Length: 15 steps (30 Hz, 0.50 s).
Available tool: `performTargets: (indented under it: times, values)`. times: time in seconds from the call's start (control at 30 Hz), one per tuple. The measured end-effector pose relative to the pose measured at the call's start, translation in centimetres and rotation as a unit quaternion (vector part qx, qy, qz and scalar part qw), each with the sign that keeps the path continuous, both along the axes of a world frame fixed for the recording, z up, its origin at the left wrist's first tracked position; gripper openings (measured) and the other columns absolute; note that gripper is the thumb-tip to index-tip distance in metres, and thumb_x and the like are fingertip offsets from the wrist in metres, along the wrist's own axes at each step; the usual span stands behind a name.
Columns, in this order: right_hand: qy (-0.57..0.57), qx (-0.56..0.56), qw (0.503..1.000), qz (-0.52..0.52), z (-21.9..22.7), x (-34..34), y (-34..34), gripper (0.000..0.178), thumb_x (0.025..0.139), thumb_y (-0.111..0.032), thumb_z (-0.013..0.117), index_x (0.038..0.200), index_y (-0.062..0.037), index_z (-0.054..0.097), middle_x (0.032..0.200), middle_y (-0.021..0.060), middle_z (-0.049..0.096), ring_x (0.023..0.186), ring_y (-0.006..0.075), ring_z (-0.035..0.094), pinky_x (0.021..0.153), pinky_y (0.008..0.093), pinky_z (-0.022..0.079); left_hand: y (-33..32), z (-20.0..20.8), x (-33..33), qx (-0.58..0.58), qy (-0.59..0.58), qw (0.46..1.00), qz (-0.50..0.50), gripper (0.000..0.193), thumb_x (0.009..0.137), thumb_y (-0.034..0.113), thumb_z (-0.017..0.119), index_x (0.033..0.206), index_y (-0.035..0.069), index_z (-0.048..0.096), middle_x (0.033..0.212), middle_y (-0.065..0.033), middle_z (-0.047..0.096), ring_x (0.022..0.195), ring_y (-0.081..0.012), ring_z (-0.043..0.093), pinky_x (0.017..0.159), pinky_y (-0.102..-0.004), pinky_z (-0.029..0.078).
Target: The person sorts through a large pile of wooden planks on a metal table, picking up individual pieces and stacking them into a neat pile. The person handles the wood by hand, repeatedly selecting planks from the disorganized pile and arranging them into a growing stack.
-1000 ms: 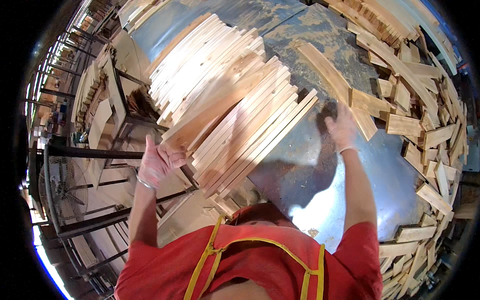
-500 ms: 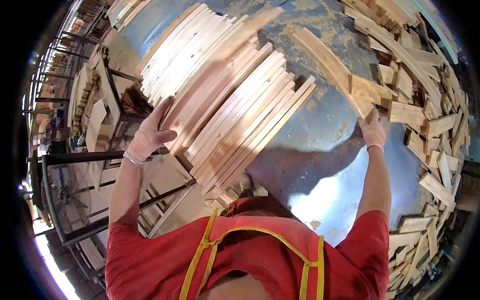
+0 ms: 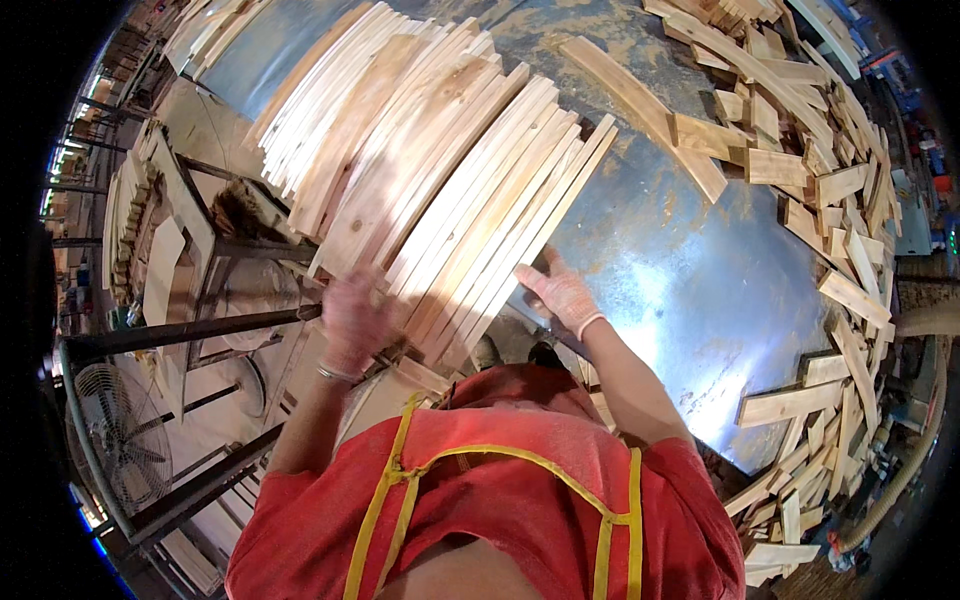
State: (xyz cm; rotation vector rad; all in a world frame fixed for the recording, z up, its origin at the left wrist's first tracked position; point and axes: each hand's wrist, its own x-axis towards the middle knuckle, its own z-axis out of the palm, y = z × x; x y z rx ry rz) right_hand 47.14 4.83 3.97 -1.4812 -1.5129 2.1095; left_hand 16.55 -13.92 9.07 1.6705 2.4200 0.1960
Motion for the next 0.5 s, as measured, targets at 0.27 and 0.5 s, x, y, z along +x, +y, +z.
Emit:
performTargets:
  times: [0.27, 0.5]
  values:
    - [-0.006, -0.039, 0.995, -0.092, 0.6, -2.3, -1.4, 0.047, 0.098, -0.019, 0.067, 0.139, -0.0010, 0.054, 0.094, 0.0074, 0.067, 0.068, 0.0134, 0.060, 0.056, 0.0274, 0.051, -9.7, -8.2, 8.2, -0.087, -0.662, 0.659, 0.347, 0.044, 0.102, 0.050, 0.072, 0.107, 0.006, 0.072, 0.085, -0.0022, 0.065, 0.075, -0.0185, 0.064, 0.065, -0.0362, 0.052]
    - [0.041, -0.102, 0.979, -0.172, -6.5, 1.5, -0.1, 0.027, 0.093, -0.015, 0.068, 0.113, 0.0000, 0.057, 0.084, 0.0072, 0.063, 0.071, 0.0202, 0.064, 0.059, 0.0395, 0.052, -10.3, -10.7, 7.5, -0.070, -0.675, 0.727, 0.102, 0.036, 0.106, 0.040, 0.066, 0.122, 0.008, 0.064, 0.102, -0.0048, 0.070, 0.085, -0.0182, 0.069, 0.070, -0.0353, 0.054]
